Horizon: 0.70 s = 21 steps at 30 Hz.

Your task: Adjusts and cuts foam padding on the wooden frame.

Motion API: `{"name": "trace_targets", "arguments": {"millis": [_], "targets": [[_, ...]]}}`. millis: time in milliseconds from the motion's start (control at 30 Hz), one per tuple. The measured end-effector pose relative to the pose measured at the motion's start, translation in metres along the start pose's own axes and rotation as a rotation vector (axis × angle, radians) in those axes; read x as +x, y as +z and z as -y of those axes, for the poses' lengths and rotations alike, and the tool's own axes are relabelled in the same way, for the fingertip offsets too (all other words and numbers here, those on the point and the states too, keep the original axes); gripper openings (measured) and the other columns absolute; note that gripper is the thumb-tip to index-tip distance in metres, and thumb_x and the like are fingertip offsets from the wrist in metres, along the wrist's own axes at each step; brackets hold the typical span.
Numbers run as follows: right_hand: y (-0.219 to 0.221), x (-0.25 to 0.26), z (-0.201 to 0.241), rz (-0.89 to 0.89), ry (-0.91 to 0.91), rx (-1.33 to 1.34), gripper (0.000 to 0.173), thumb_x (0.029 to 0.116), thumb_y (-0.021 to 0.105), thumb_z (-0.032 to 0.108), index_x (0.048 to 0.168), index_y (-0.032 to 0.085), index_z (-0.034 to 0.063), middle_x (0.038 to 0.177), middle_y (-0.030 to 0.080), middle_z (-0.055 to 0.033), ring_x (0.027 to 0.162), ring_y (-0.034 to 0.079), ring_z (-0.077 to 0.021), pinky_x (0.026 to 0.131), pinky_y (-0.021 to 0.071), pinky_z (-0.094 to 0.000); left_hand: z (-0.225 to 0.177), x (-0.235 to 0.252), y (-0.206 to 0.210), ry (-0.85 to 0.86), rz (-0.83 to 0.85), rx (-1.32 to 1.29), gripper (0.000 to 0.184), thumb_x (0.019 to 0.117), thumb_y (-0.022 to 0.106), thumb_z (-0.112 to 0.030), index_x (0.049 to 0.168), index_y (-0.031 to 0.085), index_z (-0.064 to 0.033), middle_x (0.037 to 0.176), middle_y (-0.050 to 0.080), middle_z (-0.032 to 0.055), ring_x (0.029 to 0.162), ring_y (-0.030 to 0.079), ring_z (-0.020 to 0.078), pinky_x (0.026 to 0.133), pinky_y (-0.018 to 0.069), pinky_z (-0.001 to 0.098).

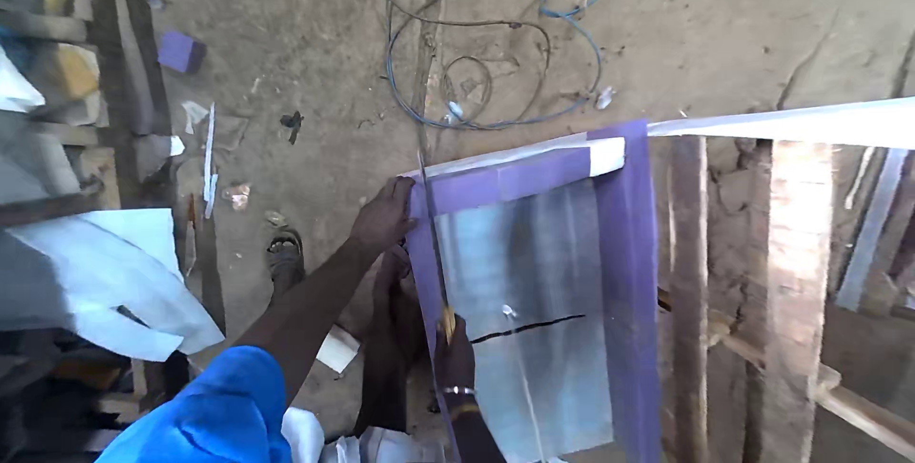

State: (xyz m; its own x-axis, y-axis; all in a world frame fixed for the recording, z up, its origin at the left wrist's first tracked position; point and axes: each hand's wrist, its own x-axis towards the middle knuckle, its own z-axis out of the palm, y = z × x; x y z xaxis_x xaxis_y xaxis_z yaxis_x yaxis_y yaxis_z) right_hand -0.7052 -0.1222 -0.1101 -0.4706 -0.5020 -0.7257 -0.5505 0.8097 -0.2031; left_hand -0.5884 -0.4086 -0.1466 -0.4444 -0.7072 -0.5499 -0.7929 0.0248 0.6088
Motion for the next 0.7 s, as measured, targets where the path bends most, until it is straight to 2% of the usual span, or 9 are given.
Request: {"name": "trace_targets", "arguments": {"millis": [67, 167, 233, 300, 400, 467, 533, 633, 700], "targets": [[0.000, 0.002, 0.004, -0.038, -0.031, -0.018, 0.046, 0.1023, 0.060, 0.032, 0.137, 0.058, 0.0014, 0.104, 0.075, -0.0183, 0.090, 0.075, -0.0353, 0.080, 0.0605, -0.0553, 0.002, -0.003, 0.005, 0.011, -0.008, 0.004, 0.074, 0.0873, 0.081, -0.024, 0.150, 0.044, -0.0131, 0.154, 0.045, 0.0152, 0.116, 0.067, 0.0343, 0.087, 0.0604, 0.0541], [-0.036, 0.049, 0.080, 0.002, -0.053, -0.036, 0.046, 0.1048, 0.056, 0.034, 0.140, 0.056, 0.0049, 0.112, 0.073, -0.0174, 0.098, 0.073, -0.0340, 0.086, 0.0591, -0.0542, -0.003, -0.008, 0.009, 0.000, 0.026, 0.036, 0.075, 0.0882, 0.080, -0.021, 0.153, 0.042, -0.0123, 0.157, 0.042, 0.0151, 0.123, 0.063, 0.0342, 0.091, 0.0592, 0.0532], [-0.047, 0.076, 0.113, 0.024, -0.076, -0.035, 0.046, 0.1059, 0.053, 0.037, 0.141, 0.055, 0.0082, 0.111, 0.073, -0.0172, 0.100, 0.072, -0.0343, 0.087, 0.0577, -0.0550, -0.004, -0.011, 0.008, -0.030, 0.020, 0.018, 0.074, 0.0890, 0.080, -0.023, 0.152, 0.043, -0.0135, 0.156, 0.043, 0.0150, 0.121, 0.064, 0.0342, 0.091, 0.0591, 0.0533], [-0.036, 0.069, 0.099, 0.011, -0.046, -0.011, 0.047, 0.1046, 0.055, 0.036, 0.143, 0.055, 0.0087, 0.113, 0.073, -0.0170, 0.100, 0.073, -0.0345, 0.087, 0.0581, -0.0555, -0.007, -0.006, 0.003, -0.084, 0.009, -0.013, 0.073, 0.0883, 0.080, -0.026, 0.150, 0.044, -0.0143, 0.153, 0.045, 0.0157, 0.114, 0.067, 0.0351, 0.088, 0.0598, 0.0550], [-0.003, 0.017, 0.020, 0.058, 0.063, -0.016, 0.049, 0.1033, 0.057, 0.035, 0.143, 0.055, 0.0062, 0.114, 0.073, -0.0175, 0.101, 0.073, -0.0343, 0.089, 0.0582, -0.0552, -0.003, -0.003, -0.001, -0.080, 0.020, -0.030, 0.074, 0.0880, 0.081, -0.027, 0.150, 0.043, -0.0143, 0.153, 0.045, 0.0162, 0.113, 0.068, 0.0352, 0.088, 0.0600, 0.0550], [0.009, -0.004, -0.014, 0.052, 0.053, -0.045, 0.048, 0.1035, 0.057, 0.035, 0.141, 0.056, 0.0047, 0.110, 0.073, -0.0178, 0.097, 0.073, -0.0344, 0.086, 0.0591, -0.0550, 0.001, -0.008, 0.002, -0.074, 0.025, -0.030, 0.075, 0.0877, 0.081, -0.024, 0.151, 0.043, -0.0139, 0.154, 0.045, 0.0163, 0.114, 0.068, 0.0350, 0.089, 0.0597, 0.0547], [0.000, 0.011, 0.012, 0.033, 0.019, -0.036, 0.048, 0.1037, 0.057, 0.034, 0.141, 0.056, 0.0042, 0.112, 0.073, -0.0183, 0.097, 0.074, -0.0350, 0.086, 0.0592, -0.0555, 0.005, -0.012, 0.007, -0.039, 0.016, -0.027, 0.075, 0.0874, 0.081, -0.022, 0.151, 0.043, -0.0134, 0.154, 0.045, 0.0159, 0.113, 0.068, 0.0338, 0.088, 0.0603, 0.0532], [-0.032, 0.065, 0.100, 0.045, -0.012, -0.018, 0.047, 0.1046, 0.056, 0.034, 0.141, 0.056, 0.0052, 0.115, 0.073, -0.0179, 0.103, 0.072, -0.0344, 0.090, 0.0572, -0.0547, 0.010, -0.012, 0.011, -0.005, 0.009, -0.029, 0.074, 0.0871, 0.081, -0.021, 0.151, 0.044, -0.0136, 0.155, 0.044, 0.0148, 0.115, 0.067, 0.0327, 0.088, 0.0606, 0.0520], [-0.028, 0.078, 0.108, 0.047, -0.014, -0.024, 0.047, 0.1050, 0.055, 0.036, 0.143, 0.054, 0.0088, 0.117, 0.073, -0.0163, 0.105, 0.072, -0.0330, 0.091, 0.0570, -0.0543, 0.008, -0.012, 0.007, -0.028, 0.007, -0.035, 0.073, 0.0877, 0.080, -0.023, 0.150, 0.044, -0.0135, 0.156, 0.044, 0.0133, 0.116, 0.067, 0.0325, 0.089, 0.0602, 0.0517]]}}
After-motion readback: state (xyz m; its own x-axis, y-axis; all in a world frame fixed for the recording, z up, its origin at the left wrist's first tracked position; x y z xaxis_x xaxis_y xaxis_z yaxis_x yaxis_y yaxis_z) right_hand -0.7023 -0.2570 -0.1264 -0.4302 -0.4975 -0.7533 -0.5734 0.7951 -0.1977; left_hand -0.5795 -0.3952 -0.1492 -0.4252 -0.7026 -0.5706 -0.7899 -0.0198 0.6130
